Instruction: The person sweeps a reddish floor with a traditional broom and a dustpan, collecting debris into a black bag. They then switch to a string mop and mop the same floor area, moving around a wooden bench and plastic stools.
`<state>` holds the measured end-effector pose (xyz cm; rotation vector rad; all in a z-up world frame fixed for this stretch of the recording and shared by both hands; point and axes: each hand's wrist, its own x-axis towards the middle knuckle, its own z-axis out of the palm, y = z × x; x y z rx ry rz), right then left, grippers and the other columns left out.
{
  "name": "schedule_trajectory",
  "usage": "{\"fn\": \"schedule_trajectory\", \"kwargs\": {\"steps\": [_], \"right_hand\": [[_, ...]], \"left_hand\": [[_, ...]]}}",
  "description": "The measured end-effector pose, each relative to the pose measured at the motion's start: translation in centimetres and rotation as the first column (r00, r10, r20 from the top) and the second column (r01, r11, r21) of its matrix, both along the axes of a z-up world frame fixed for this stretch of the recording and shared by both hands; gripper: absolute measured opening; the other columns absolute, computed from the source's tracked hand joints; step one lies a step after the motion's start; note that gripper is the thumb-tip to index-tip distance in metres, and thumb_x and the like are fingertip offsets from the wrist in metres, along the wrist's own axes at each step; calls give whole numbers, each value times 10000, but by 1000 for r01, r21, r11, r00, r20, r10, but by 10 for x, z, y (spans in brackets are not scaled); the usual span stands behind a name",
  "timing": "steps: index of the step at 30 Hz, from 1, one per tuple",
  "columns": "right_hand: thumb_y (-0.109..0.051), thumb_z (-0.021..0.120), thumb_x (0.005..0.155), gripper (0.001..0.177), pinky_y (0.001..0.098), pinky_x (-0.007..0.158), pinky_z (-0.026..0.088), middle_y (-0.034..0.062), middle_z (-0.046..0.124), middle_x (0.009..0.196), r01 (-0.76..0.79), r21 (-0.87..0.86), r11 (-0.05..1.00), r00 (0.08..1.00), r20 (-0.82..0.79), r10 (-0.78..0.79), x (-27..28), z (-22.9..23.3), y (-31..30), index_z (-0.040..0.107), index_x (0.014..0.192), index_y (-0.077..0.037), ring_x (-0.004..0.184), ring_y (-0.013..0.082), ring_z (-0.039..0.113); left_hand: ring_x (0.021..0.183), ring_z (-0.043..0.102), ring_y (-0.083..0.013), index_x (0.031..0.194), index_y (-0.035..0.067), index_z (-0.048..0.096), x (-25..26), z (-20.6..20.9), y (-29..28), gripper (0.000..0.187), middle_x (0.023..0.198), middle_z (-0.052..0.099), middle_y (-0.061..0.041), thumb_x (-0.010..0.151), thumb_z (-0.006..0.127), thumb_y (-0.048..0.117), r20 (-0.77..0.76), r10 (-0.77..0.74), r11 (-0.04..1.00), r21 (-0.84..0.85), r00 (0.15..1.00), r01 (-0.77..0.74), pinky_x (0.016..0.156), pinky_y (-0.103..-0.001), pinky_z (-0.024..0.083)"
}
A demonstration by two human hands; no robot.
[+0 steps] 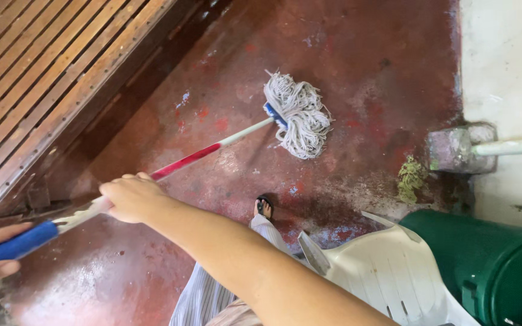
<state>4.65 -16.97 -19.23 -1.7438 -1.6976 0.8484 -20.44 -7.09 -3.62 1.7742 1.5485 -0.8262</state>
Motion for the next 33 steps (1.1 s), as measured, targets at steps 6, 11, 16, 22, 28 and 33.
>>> {"fn": "schedule_trajectory", "kwargs": {"steps": [6,11,16,22,28,33], "right_hand": [[-309,621,885,155,490,905,490,55,737,939,-98,-116,988,988,107,110,59,-43,-55,701,870,-177,1000,278,694],[-252,667,812,105,480,807,545,103,699,890,83,-215,973,931,365,1,195,-81,-117,705,809,-154,910,317,689],[-232,620,930,249,475,1008,458,242,569,1325,680,-258,686,723,388,-571,317,-113,-189,656,1152,-124,1234,420,571],[18,726,768,364,446,1179,381,333,410,1517,407,6,913,852,357,-382,269,-139,-191,649,1116,-55,1412,453,425],[-51,731,729,135,513,943,454,130,667,1027,201,153,968,964,146,-224,98,-78,-93,666,825,-119,1077,378,585],[-214,701,807,91,501,943,423,78,698,931,-12,168,986,999,31,7,-14,-20,-51,673,855,-142,1007,317,630]], "left_hand": [[542,451,-179,1485,487,646,84,-15,-75,626,670,548,-99,886,813,423,29,-10,997,-77,1000,13,520,-375,447],[805,783,-260,1390,384,612,229,-87,-150,570,929,787,-127,837,695,495,347,-90,995,-11,933,100,762,-416,582],[1102,667,-395,1406,198,574,374,-142,-228,574,1228,695,-183,861,685,340,704,-42,999,43,709,16,930,-489,516],[1160,644,-405,1535,295,409,319,-116,-229,606,1252,673,-190,957,582,347,499,-60,987,-97,865,124,990,-507,488],[676,583,-179,1473,348,572,151,-45,-136,490,800,669,-53,986,616,315,415,140,984,-157,899,-81,645,-359,511],[656,592,-241,1608,412,495,49,32,-107,642,920,697,-201,1013,695,276,-154,86,993,-65,984,-97,759,-485,630]]}}
